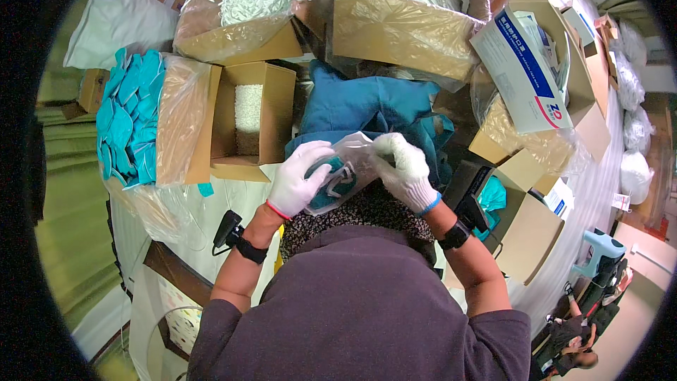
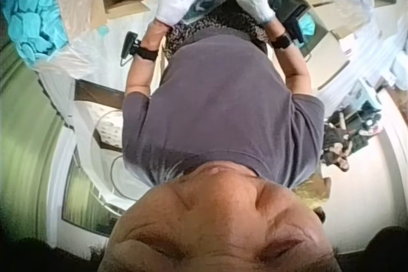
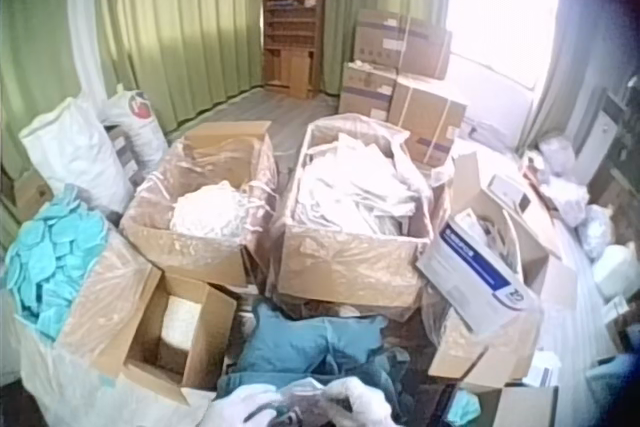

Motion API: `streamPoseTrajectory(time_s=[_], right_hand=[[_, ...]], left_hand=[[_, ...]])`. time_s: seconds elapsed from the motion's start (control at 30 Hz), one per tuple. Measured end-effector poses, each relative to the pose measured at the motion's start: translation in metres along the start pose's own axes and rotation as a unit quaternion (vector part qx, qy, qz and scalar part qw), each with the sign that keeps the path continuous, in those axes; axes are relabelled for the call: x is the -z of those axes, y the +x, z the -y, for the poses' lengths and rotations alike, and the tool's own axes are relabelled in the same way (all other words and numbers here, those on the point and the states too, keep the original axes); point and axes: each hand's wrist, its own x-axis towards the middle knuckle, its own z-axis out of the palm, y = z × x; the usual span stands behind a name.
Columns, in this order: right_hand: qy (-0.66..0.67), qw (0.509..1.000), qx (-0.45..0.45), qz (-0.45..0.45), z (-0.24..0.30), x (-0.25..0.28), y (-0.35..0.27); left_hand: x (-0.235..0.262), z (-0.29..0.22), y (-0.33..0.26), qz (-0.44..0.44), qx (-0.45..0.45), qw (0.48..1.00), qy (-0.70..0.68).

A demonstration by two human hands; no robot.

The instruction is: Sorting medical masks and packaging them into bags and boxes.

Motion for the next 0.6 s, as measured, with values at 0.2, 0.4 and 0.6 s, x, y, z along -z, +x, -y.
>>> streamPoseTrajectory(time_s=[0.2, 0.4, 0.6], right_hand=[[0.008, 1.000, -0.023, 0.011, -0.006, 0.000, 0.003], [-0.002, 1.000, 0.012, 0.025, -0.012, 0.000, 0.011], [0.072, 0.990, -0.112, 0.036, -0.004, -0.006, 0.013]], left_hand=[[0.001, -0.004, 0.004, -0.011, 0.022, 1.000, 0.011], [-0.001, -0.003, 0.005, -0.008, 0.022, 1.000, 0.000], [0.001, -0.001, 0.005, -0.004, 0.020, 1.000, 0.006]])
